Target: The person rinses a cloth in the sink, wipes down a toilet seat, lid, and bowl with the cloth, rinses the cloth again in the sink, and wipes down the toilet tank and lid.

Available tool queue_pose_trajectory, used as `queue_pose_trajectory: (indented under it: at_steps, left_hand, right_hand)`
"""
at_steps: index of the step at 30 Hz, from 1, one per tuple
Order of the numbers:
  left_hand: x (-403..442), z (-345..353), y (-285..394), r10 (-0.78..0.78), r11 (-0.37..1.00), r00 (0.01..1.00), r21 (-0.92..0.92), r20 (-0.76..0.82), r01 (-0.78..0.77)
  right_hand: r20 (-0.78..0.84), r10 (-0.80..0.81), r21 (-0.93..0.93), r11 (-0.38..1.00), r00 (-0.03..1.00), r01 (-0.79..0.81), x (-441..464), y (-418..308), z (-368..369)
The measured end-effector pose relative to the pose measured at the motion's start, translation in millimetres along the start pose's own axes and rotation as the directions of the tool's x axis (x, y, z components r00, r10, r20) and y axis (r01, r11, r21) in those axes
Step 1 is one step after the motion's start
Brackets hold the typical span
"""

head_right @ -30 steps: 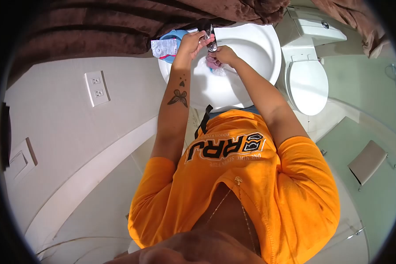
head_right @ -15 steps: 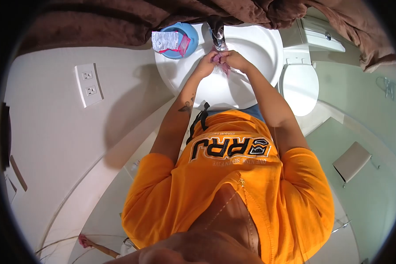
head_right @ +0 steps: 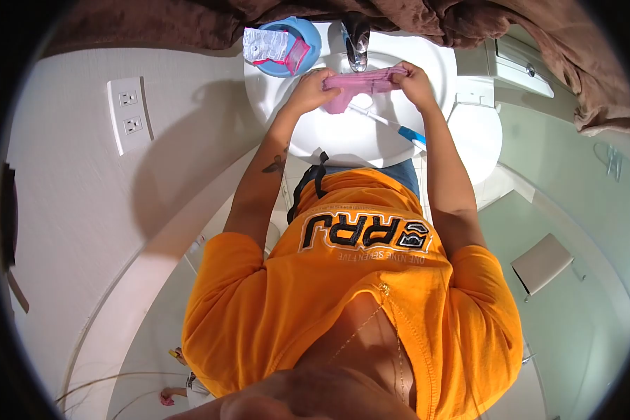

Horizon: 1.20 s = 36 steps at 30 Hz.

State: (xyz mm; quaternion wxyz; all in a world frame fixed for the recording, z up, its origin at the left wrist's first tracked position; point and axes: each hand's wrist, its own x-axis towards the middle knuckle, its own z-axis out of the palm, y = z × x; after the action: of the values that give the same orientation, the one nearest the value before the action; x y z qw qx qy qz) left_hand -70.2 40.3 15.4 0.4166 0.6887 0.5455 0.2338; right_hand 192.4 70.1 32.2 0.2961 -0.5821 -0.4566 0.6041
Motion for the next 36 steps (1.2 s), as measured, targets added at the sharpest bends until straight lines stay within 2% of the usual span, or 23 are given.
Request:
queue_pose_trajectory:
  at_steps: [2, 3, 5, 6, 7, 8, 10, 11, 12, 14, 15, 16, 19, 23, 25, 27, 29, 30, 31, 32, 34, 35, 36]
  left_hand:
    - [-0.9, -2.4, 5.7, -0.115, 0.986, 0.989, -0.113, 0.089, 0.125]
    - [0.1, 5.4, 5.4, -0.11, 0.963, 0.991, -0.239, 0.072, 0.124]
    - [3.6, 19.2, 8.6, -0.105, 0.926, 0.993, -0.36, 0.054, 0.117]
    - [4.9, 25.4, 13.2, -0.049, 0.936, 0.998, -0.347, 0.03, 0.056]
    - [7.0, 31.3, 17.8, 0.01, 0.943, 1.0, -0.333, 0.006, -0.007]
    - [9.2, 34.4, 24.0, -0.029, 0.924, 0.998, -0.379, 0.057, 0.048]
    - [11.0, 31.7, 28.5, 0.024, 0.954, 1.0, -0.298, 0.011, -0.02]
    - [11.1, 29.7, 30.1, 0.078, 0.974, 0.996, -0.21, -0.03, -0.083]
    - [11.3, 25.6, 29.9, -0.041, 0.979, 0.999, -0.201, 0.023, 0.045]
    - [14.8, 15.0, 23.5, -0.035, 0.999, 0.993, -0.037, 0.11, 0.04]
    - [14.2, 9.9, 22.1, -0.042, 0.992, 0.98, 0.123, 0.196, 0.018]
    - [12.5, 4.4, 20.6, -0.05, 0.987, 0.958, 0.158, 0.283, 0.004]
    - [4.9, 21.0, -10.6, 0.066, 0.931, 0.98, 0.343, 0.185, -0.128]
    - [12.8, 22.1, -28.1, -0.115, 0.976, 0.964, 0.206, 0.238, 0.066]
    - [14.9, 19.4, -16.6, -0.168, 0.976, 0.979, -0.12, 0.118, 0.182]
    - [20.3, 31.8, -16.5, -0.16, 0.957, 0.978, -0.223, 0.135, 0.187]
    - [26.9, 44.6, -11.5, -0.148, 0.928, 0.977, -0.319, 0.155, 0.191]
    - [26.0, 50.3, -4.2, -0.127, 0.816, 0.982, -0.549, 0.138, 0.182]
    - [24.4, 54.3, 0.4, -0.113, 0.65, 0.987, -0.742, 0.118, 0.163]
    - [23.3, 56.3, 1.5, -0.11, 0.654, 0.986, -0.738, 0.125, 0.167]
    - [17.4, 60.6, -0.2, -0.16, 0.255, 0.976, -0.949, 0.147, 0.185]
    - [15.1, 61.7, -1.3, -0.18, 0.031, 0.97, -0.984, 0.165, 0.174]
    - [11.1, 59.9, -2.3, -0.177, 0.036, 0.969, -0.983, 0.173, 0.182]
  right_hand:
    - [-0.124, -0.109, -0.329, 0.942, 0.986, 0.063, -0.1, -1.0, -1.1]
    - [-0.12, -0.105, -0.329, 0.942, 0.987, 0.06, -4.3, -5.0, 6.2]
    - [-0.084, -0.469, -0.892, 0.429, 0.879, 0.144, -7.2, -10.7, 22.0]
    - [0.015, -0.382, -0.757, 0.599, 0.924, 0.259, 2.0, 3.5, 28.7]
    - [0.138, -0.457, -0.759, 0.521, 0.879, 0.391, 2.8, 20.0, 33.6]
    - [0.154, -0.393, -0.641, 0.659, 0.906, 0.395, -1.5, 14.5, 50.1]
    - [0.184, -0.327, -0.506, 0.777, 0.927, 0.375, -3.7, 6.5, 57.6]
    - [0.166, -0.178, -0.502, 0.831, 0.97, 0.239, -3.2, 6.7, 53.6]
    - [0.149, -0.023, -0.495, 0.864, 0.989, 0.095, -3.9, 7.8, 50.9]
    - [0.22, -0.042, -0.19, 0.978, 0.975, 0.085, 2.4, 8.2, 34.6]
    - [0.263, -0.072, -0.012, 0.997, 0.962, 0.078, 3.6, 3.3, 23.3]
    - [0.264, -0.069, -0.014, 0.997, 0.962, 0.076, 1.6, -1.4, 10.0]
    - [0.194, -0.136, 0.408, 0.912, 0.971, 0.047, -11.1, -24.0, -20.6]
    - [0.131, -0.083, 0.492, 0.871, 0.988, 0.008, -15.0, -17.3, -42.6]
    - [0.125, 0.144, -0.089, 0.987, 0.982, -0.134, -9.4, -3.3, -41.6]
    - [0.071, 0.07, -0.598, 0.802, 0.995, -0.014, -1.7, 21.5, -30.7]
    - [0.013, -0.118, -0.569, 0.816, 0.993, 0.104, -2.0, 25.8, 8.6]
    - [0.127, -0.242, -0.511, 0.815, 0.962, 0.273, 0.0, 29.9, 21.8]
    - [0.117, -0.091, -0.363, 0.923, 0.989, 0.128, -0.8, 26.7, 39.0]
    - [0.196, -0.037, -0.338, 0.935, 0.98, 0.103, 9.6, 39.2, 44.7]
    - [0.268, 0.016, -0.303, 0.95, 0.963, 0.069, 20.5, 76.2, 49.5]
    - [0.247, -0.009, -0.437, 0.891, 0.969, 0.12, 20.4, 91.0, 44.6]
    - [0.23, -0.035, -0.564, 0.81, 0.973, 0.163, 19.2, 95.6, 39.6]
